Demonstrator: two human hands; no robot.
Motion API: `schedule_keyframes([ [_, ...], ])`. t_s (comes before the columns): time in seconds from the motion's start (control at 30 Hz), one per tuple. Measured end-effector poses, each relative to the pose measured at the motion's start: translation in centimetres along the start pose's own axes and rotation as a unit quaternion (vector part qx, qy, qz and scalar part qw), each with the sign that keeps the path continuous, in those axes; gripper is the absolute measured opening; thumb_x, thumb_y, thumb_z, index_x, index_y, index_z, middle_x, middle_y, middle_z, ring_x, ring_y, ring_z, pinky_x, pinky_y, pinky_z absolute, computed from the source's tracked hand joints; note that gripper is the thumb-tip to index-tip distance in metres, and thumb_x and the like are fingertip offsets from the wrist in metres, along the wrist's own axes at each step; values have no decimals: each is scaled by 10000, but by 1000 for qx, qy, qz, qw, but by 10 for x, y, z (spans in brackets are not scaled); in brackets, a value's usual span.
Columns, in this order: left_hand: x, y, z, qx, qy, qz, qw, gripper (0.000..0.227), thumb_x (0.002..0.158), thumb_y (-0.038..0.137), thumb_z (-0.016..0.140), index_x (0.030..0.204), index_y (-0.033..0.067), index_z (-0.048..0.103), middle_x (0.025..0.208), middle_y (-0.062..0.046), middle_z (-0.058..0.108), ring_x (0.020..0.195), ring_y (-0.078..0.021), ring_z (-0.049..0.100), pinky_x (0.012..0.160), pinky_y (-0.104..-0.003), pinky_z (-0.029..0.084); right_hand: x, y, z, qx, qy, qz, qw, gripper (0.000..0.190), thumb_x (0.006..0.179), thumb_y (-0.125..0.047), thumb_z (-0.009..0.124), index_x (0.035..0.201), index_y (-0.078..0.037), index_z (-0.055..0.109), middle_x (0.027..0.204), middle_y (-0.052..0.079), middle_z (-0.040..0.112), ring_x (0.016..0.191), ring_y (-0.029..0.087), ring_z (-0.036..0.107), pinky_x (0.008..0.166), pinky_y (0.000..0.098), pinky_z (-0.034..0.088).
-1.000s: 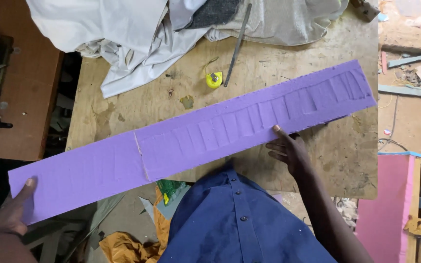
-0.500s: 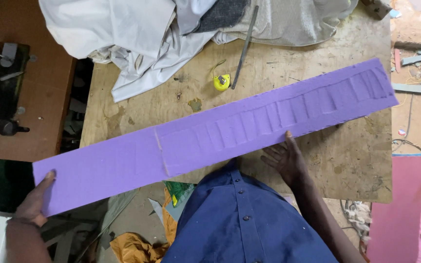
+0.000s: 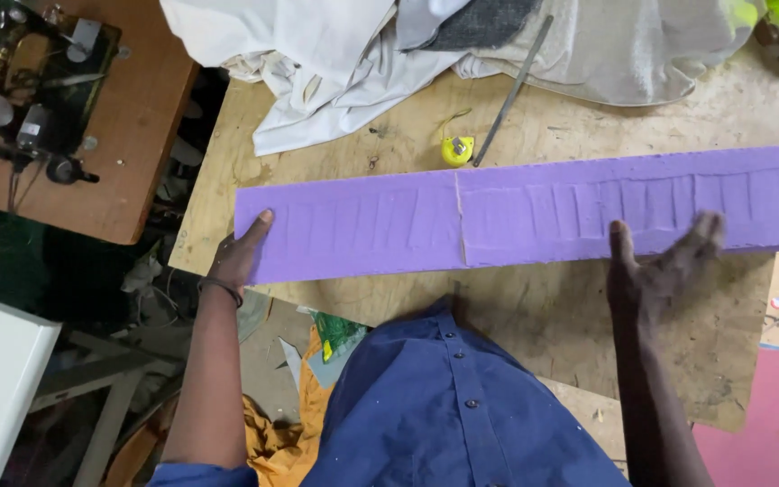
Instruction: Measuring a long foam strip with a tape measure and applying adhesive to its surface.
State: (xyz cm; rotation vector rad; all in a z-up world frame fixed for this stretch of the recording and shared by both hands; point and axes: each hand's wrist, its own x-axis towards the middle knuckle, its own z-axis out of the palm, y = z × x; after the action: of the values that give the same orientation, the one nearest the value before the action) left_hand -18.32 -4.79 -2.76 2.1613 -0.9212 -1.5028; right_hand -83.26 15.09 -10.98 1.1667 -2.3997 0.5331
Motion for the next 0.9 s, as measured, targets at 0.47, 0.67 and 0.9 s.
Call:
schedule_keyframes([
  [0.47, -70, -37, 231, 185, 82, 617, 761, 341, 963, 511, 983, 1096, 265, 789, 965, 8, 740, 991, -333, 800, 868, -508, 669, -37, -171, -65, 262, -259, -235, 900, 110, 1189, -397, 818, 1266, -333, 864, 1058, -75, 776, 886, 227, 843, 763, 436, 697],
  [0.67, -92, -17, 256, 203, 103, 584, 779, 479, 1018, 647, 895, 931, 255, 633, 782, -25, 692, 834, -353, 803, 783, -507, 642, -41, -171, -58, 220, -363, -207, 881, 180, 1227, -367, 694, 1283, -256, 825, 1147, 67, 785, 1000, 468, 864, 843, 610, 703],
  [0.9, -84, -24, 266, 238, 125, 580, 769, 349, 1229, 489, 676, 1013, 227, 595, 844, -90, 688, 901, -409, 774, 831, -560, 615, -37, -180, -63, 195, -399, -189, 876, 171, 1213, -342, 711, 1294, -245, 825, 1189, 87, 785, 1039, 491, 866, 860, 633, 706],
])
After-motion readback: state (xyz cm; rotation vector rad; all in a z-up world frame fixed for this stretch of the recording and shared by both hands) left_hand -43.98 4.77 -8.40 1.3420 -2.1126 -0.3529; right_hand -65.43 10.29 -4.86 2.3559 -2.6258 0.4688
